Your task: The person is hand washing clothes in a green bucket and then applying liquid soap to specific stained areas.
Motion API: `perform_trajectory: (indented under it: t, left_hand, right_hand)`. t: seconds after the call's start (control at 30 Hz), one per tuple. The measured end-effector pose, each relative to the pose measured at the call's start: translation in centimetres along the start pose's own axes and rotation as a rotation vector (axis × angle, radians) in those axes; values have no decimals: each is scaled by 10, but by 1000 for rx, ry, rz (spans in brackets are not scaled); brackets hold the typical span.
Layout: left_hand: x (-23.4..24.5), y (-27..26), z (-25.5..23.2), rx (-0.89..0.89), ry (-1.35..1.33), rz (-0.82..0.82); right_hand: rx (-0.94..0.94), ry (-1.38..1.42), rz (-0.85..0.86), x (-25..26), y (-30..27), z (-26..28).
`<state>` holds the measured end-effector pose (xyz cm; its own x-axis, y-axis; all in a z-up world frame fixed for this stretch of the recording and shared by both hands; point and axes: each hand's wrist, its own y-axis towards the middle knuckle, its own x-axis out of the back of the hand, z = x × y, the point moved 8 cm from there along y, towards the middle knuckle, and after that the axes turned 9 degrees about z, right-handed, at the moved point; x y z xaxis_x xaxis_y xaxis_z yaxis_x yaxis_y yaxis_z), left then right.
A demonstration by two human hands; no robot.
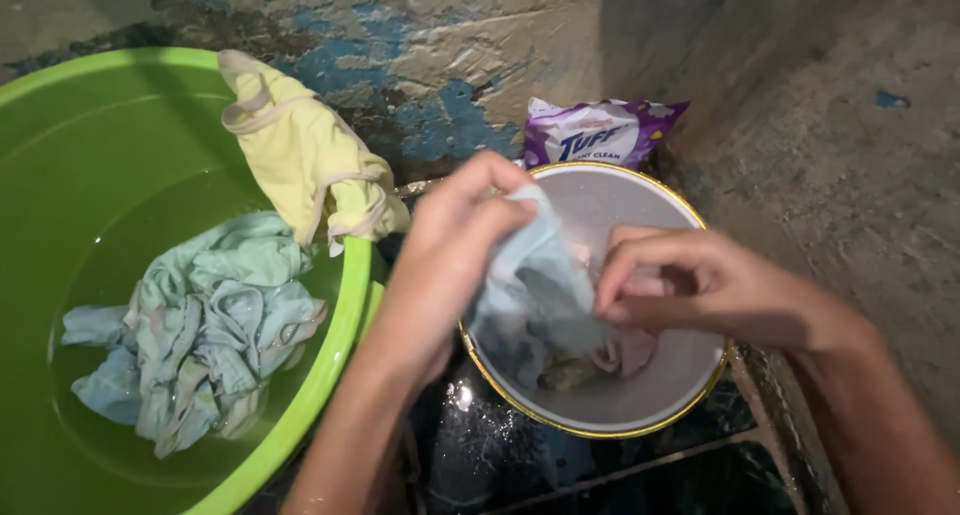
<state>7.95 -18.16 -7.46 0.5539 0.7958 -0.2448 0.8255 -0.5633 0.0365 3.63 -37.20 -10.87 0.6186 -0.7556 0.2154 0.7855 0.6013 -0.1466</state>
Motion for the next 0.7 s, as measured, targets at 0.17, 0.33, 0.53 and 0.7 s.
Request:
perform_trajectory:
  t: [0.17,0.33,0.53,0.7]
  left_hand:
    - [0,1,-8,-60,-82,-28]
    - [-4,2,-16,-129,48,-23]
    - [20,-5,-30,-79,373,-152]
    - [4,-7,-24,44,501,-21]
  right_hand:
    - [-282,162,45,-18,4,-16]
    - [77,-67,96,-33,21,32]
    - [-114,119,-313,35,-16,-24]
    - [-26,71,-311,27,-11,16]
